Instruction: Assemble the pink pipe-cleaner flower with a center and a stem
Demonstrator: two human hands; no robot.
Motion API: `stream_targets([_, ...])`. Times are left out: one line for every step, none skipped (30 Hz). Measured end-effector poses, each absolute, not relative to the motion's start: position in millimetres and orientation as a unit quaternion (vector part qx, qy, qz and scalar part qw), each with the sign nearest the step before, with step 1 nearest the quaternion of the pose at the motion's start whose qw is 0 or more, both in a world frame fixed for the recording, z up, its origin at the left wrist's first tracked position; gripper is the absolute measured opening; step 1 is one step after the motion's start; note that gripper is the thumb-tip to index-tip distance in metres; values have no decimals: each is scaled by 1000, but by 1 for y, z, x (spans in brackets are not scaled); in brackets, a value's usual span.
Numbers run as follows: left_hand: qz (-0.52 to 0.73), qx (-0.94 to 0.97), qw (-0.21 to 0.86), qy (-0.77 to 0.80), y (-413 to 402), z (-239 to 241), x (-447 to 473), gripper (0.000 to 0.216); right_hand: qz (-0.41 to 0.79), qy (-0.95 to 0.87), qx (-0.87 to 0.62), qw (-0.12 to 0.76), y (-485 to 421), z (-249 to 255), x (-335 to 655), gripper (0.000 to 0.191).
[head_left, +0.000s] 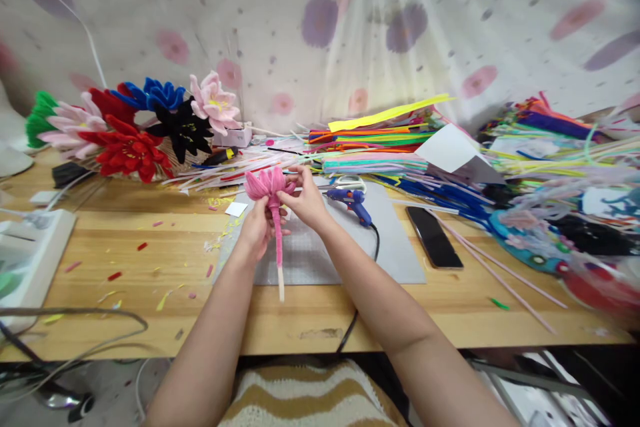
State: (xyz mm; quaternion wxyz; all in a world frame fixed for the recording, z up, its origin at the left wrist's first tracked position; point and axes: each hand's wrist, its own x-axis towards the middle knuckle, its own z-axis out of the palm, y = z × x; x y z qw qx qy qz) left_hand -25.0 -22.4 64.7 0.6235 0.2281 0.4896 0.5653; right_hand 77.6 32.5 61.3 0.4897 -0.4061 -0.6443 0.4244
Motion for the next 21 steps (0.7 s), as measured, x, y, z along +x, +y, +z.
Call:
stream_targets([563,229,623,493,-23,65,-25,28,422,-647,-402,492,32,61,78,48])
stream_targets([561,231,619,499,-23,65,-25,28,419,-650,-398,493,32,61,78,47])
stream_targets([559,233,614,506,-23,65,-26,27,415,-654,-395,493,32,62,77,47])
stream_targets([558,235,608,514,-23,65,-26,27,412,-658,-393,493,31,62,77,47])
stream_targets([556,236,602,522,-23,65,-26,28,409,-663,-391,491,30,63,77,46])
stream_targets([555,237,596,529,-23,64,-26,28,406,-667,-388,489,30,63,77,46])
stream_targets([554,239,591,536,-23,64,-27,28,405,-672,-383,488,29,64,77,45])
stream_targets([552,241,587,541,-22,63,-27,28,404,-677,-378,486,28,64,77,45])
stream_targets([550,244,584,545,-22,63,-28,29,402,-681,-372,485,27,64,77,44])
stream_targets([549,247,582,547,-22,62,-28,29,401,-686,-366,485,27,64,76,44])
stream_targets([548,249,581,548,-21,61,-29,29,398,-691,-361,484,26,63,76,43])
stream_targets([549,251,579,547,-20,60,-30,29,396,-695,-357,482,26,63,76,43])
stream_targets([552,253,577,546,-20,59,-30,29,395,-699,-354,480,26,62,76,43])
stream_targets([556,255,574,545,-19,58,-31,29,393,-703,-352,477,26,62,76,43])
stream_targets([560,258,569,545,-19,57,-31,29,391,-707,-351,474,26,61,77,43])
stream_targets([563,261,563,546,-19,56,-31,29,390,-709,-351,470,25,61,77,43])
stream_targets([566,265,555,549,-19,56,-31,28,388,-711,-352,468,25,61,77,44])
stream_targets([569,268,546,553,-19,56,-31,28,384,-712,-354,469,24,61,78,44])
stream_targets([570,271,538,559,-19,56,-31,28,377,-712,-357,474,23,61,78,45])
stream_targets([570,274,529,566,-19,56,-30,27,368,-708,-360,483,22,61,79,47])
stream_targets([569,277,519,575,-20,57,-30,28,357,-702,-365,496,21,62,80,49])
